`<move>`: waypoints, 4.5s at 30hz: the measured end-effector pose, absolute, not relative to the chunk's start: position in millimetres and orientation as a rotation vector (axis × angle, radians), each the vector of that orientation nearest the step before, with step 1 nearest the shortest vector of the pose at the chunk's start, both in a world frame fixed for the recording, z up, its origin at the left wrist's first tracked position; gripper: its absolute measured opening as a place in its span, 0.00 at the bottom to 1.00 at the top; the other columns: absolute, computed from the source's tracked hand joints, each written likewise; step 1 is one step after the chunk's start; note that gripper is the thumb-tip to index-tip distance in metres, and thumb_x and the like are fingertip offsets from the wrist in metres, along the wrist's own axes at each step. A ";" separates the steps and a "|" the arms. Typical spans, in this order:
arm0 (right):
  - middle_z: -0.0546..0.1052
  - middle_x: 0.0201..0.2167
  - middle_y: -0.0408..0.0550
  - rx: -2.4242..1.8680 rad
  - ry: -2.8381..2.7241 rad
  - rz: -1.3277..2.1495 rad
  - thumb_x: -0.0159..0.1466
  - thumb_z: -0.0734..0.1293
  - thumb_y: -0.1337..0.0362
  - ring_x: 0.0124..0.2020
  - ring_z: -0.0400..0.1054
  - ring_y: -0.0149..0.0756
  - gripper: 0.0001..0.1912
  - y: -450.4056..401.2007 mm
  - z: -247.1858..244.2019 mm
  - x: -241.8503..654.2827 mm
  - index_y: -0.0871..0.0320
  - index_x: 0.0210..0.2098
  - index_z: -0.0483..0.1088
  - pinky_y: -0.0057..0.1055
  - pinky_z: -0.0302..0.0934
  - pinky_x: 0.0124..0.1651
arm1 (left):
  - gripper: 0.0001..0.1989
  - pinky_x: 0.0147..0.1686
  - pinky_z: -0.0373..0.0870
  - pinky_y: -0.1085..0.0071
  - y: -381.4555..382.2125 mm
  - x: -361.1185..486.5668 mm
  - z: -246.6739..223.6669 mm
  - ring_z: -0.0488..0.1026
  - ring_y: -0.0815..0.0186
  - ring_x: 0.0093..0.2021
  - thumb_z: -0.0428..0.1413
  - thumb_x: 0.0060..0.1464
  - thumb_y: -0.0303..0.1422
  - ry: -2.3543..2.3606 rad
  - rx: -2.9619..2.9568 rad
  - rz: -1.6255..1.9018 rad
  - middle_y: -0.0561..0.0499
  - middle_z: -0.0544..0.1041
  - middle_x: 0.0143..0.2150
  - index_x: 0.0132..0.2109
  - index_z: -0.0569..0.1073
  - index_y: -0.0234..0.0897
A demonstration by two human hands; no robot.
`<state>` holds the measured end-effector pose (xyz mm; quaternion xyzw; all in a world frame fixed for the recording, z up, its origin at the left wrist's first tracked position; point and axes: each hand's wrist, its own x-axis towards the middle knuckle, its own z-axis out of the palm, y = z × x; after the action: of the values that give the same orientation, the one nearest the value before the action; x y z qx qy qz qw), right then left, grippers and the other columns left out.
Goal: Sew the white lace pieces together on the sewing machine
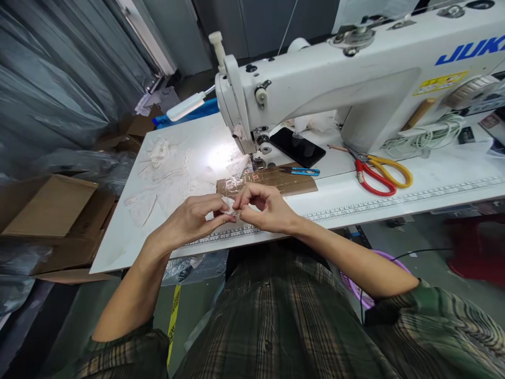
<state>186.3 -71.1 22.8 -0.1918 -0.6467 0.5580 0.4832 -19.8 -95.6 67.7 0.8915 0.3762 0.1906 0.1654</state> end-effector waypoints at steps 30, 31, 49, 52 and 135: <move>0.76 0.36 0.48 -0.801 -1.308 1.326 0.60 0.67 0.66 0.30 0.68 0.29 0.07 -67.7 -1.8 175.1 0.57 0.26 0.66 0.30 0.64 0.34 | 0.11 0.25 0.57 0.73 -95.2 -14.8 40.5 0.65 0.71 0.25 0.53 0.66 0.35 1.240 2.642 0.548 0.55 0.69 0.27 0.35 0.68 0.35; 0.76 0.37 0.48 -0.815 -1.293 1.321 0.59 0.67 0.66 0.30 0.68 0.29 0.07 -68.2 -0.8 174.4 0.57 0.26 0.66 0.30 0.63 0.34 | 0.11 0.24 0.57 0.73 -94.9 -14.2 39.4 0.65 0.71 0.24 0.52 0.66 0.35 1.258 2.652 0.550 0.56 0.68 0.26 0.34 0.68 0.36; 0.65 0.23 0.39 -0.919 -2.294 1.161 0.60 0.65 0.67 0.25 0.56 0.28 0.06 -59.4 53.3 201.4 0.58 0.27 0.65 0.28 0.48 0.30 | 0.10 0.25 0.62 0.76 -81.0 -33.5 50.8 0.72 0.72 0.26 0.58 0.63 0.36 1.067 2.507 0.747 0.53 0.78 0.29 0.35 0.76 0.36; 0.65 0.22 0.39 -0.858 -2.323 1.324 0.62 0.65 0.65 0.23 0.55 0.28 0.07 -47.6 54.5 201.4 0.58 0.27 0.66 0.27 0.49 0.27 | 0.08 0.24 0.61 0.76 -81.5 -36.5 52.7 0.71 0.72 0.25 0.59 0.61 0.36 1.118 2.494 0.750 0.54 0.78 0.27 0.35 0.77 0.37; 0.73 0.32 0.47 -0.817 -1.730 1.834 0.63 0.68 0.53 0.30 0.62 0.31 0.14 -0.5 16.6 203.4 0.59 0.33 0.75 0.30 0.55 0.32 | 0.08 0.26 0.64 0.74 -49.8 -38.8 6.8 0.68 0.71 0.27 0.52 0.65 0.36 1.303 1.981 0.857 0.50 0.76 0.36 0.49 0.69 0.39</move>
<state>203.4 -0.5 16.6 -0.2992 -0.6330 0.6714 0.2431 -38.8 -49.8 6.8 0.7484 0.4920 0.3236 0.3053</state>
